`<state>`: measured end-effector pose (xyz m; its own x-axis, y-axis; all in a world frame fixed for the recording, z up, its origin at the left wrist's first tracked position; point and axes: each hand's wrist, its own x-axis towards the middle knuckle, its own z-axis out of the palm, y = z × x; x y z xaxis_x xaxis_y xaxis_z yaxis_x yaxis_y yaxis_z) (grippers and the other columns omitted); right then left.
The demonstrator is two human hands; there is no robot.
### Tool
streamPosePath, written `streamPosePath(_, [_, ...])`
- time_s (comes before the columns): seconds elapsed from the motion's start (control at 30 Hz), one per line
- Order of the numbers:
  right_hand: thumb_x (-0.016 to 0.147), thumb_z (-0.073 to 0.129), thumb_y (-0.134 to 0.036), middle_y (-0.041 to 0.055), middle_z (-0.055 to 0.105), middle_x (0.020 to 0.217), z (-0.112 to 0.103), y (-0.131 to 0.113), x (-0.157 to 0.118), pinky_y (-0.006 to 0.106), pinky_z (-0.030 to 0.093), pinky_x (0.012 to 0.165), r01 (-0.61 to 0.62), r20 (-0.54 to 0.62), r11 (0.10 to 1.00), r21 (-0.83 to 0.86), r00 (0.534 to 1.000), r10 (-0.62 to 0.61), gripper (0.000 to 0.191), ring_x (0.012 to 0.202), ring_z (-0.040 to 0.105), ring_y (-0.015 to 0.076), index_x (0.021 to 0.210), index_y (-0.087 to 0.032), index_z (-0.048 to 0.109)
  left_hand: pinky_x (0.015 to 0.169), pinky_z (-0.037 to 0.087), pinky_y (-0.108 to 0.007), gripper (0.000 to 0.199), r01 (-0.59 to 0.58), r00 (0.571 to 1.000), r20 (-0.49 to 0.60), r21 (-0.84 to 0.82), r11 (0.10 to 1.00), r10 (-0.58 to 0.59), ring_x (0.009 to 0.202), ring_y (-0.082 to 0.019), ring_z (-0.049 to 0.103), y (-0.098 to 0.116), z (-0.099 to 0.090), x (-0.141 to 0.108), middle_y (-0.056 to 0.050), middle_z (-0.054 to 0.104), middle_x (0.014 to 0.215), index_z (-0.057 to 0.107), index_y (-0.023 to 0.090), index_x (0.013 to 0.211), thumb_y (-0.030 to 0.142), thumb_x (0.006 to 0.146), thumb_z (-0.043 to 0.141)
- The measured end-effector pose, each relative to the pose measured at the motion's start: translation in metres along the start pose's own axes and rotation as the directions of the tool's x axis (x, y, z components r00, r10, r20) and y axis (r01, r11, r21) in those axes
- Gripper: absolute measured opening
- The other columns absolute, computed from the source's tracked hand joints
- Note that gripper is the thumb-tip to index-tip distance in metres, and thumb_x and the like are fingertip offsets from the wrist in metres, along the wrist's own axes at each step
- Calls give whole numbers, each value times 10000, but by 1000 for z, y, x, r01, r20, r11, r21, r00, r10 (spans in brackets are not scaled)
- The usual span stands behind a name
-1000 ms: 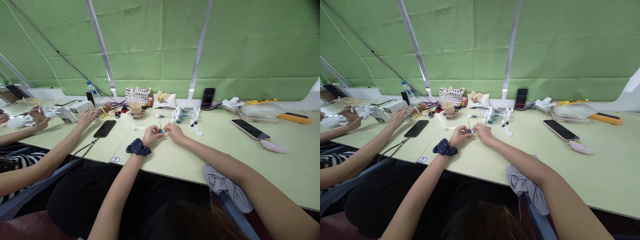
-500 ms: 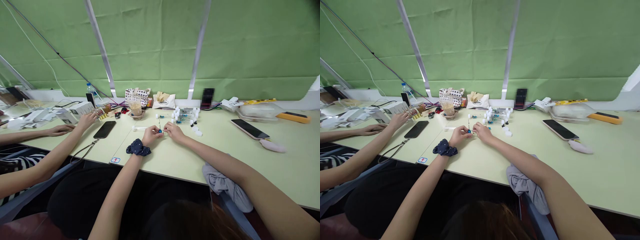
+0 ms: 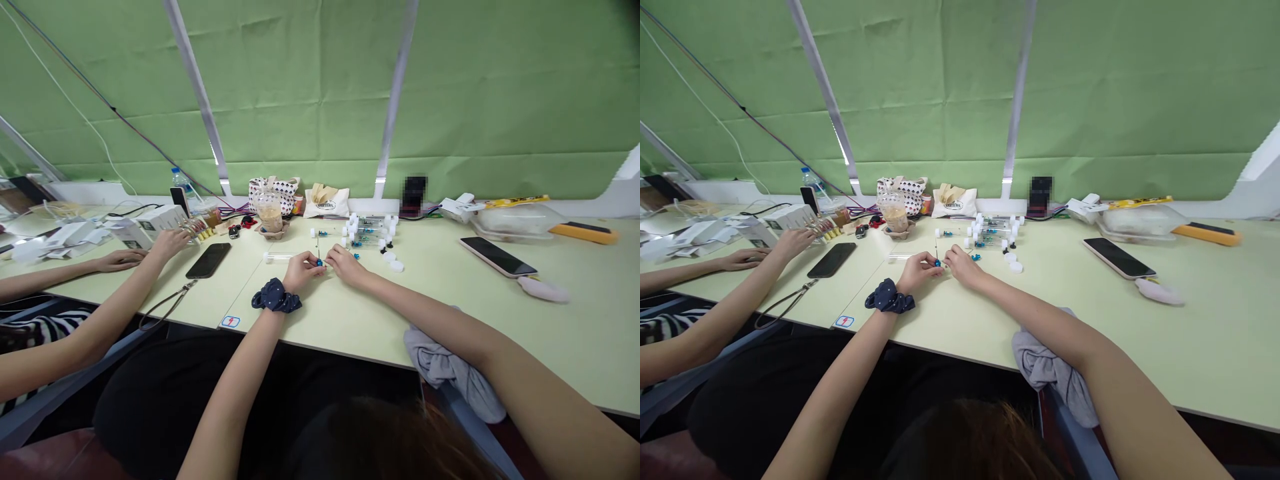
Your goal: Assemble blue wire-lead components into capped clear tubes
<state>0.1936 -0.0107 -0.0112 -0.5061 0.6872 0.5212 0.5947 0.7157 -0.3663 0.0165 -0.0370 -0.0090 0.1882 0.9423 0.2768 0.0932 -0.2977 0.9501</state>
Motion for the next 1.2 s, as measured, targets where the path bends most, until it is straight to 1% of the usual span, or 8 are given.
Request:
streamPosePath(0.13, [879, 493, -170, 55, 484, 913, -2, 1, -1, 279, 396, 729, 22, -50, 999, 37, 999, -20, 48, 800, 494, 162, 847, -175, 528, 571, 547, -299, 422, -4, 1000, -16, -2, 1000, 4, 591, -171, 662, -1, -1, 0, 4, 610, 632, 504, 146, 720, 374, 551, 817])
streamPosePath(0.37, [897, 490, -227, 47, 530, 884, -6, -1, -2, 248, 356, 659, -44, -59, 999, -11, 997, 43, 119, 730, 494, 144, 828, -184, 577, 583, 550, -302, 406, -18, 1000, 1, 7, 1000, 18, 608, -172, 664, -2, -2, 1, 2, 614, 657, 511, 149, 730, 372, 566, 809])
streamPosePath(0.47, [879, 521, -246, 22, 555, 767, -5, 0, -1, 240, 346, 654, -84, -56, 996, 38, 995, 86, 130, 693, 496, 138, 791, -185, 596, 569, 543, -287, 402, -26, 1000, 1, 18, 999, 26, 607, -169, 662, -2, -2, 1, 5, 608, 659, 515, 151, 723, 369, 561, 811])
streamPosePath(0.63, [864, 542, -326, -31, 509, 547, -2, 0, -1, 229, 322, 566, -215, -18, 971, 106, 976, 218, 179, 528, 432, 119, 776, -188, 614, 549, 529, -269, 403, -41, 999, 2, 36, 999, 41, 596, -164, 656, -2, -2, 1, 14, 597, 641, 510, 153, 721, 380, 564, 804])
streamPosePath(0.83, [873, 488, -163, 58, 629, 776, -4, -2, -1, 260, 397, 688, -44, -40, 999, 27, 998, 45, 130, 723, 556, 149, 801, -162, 596, 561, 539, -290, 383, -24, 999, -47, 48, 999, 26, 591, -165, 653, 2, -1, -1, 1, 609, 651, 502, 160, 733, 376, 596, 787])
streamPosePath(0.93, [893, 414, -137, 34, 620, 739, -5, -1, 0, 260, 432, 673, -58, 13, 990, 129, 998, 56, 190, 654, 573, 128, 860, -167, 599, 567, 535, -293, 367, -21, 998, -50, 51, 998, 24, 588, -161, 649, 3, -2, -1, -6, 615, 665, 508, 157, 745, 363, 608, 779])
streamPosePath(1.07, [923, 370, -204, 4, 619, 713, -6, -3, 0, 232, 456, 566, -171, 80, 898, 405, 985, 151, 212, 519, 578, 91, 948, -181, 579, 571, 519, -280, 341, -17, 999, -30, 61, 998, 18, 577, -148, 636, 1, -3, 0, -6, 614, 667, 520, 154, 751, 346, 617, 768])
streamPosePath(1.2, [926, 397, -250, 13, 649, 697, -9, -5, 3, 195, 412, 425, -399, 252, 661, 636, 917, 310, 161, 446, 587, 96, 968, -178, 535, 582, 507, -265, 330, -45, 999, -21, 72, 996, 46, 602, -141, 637, 0, -5, 0, -16, 627, 731, 542, 152, 778, 334, 615, 764])
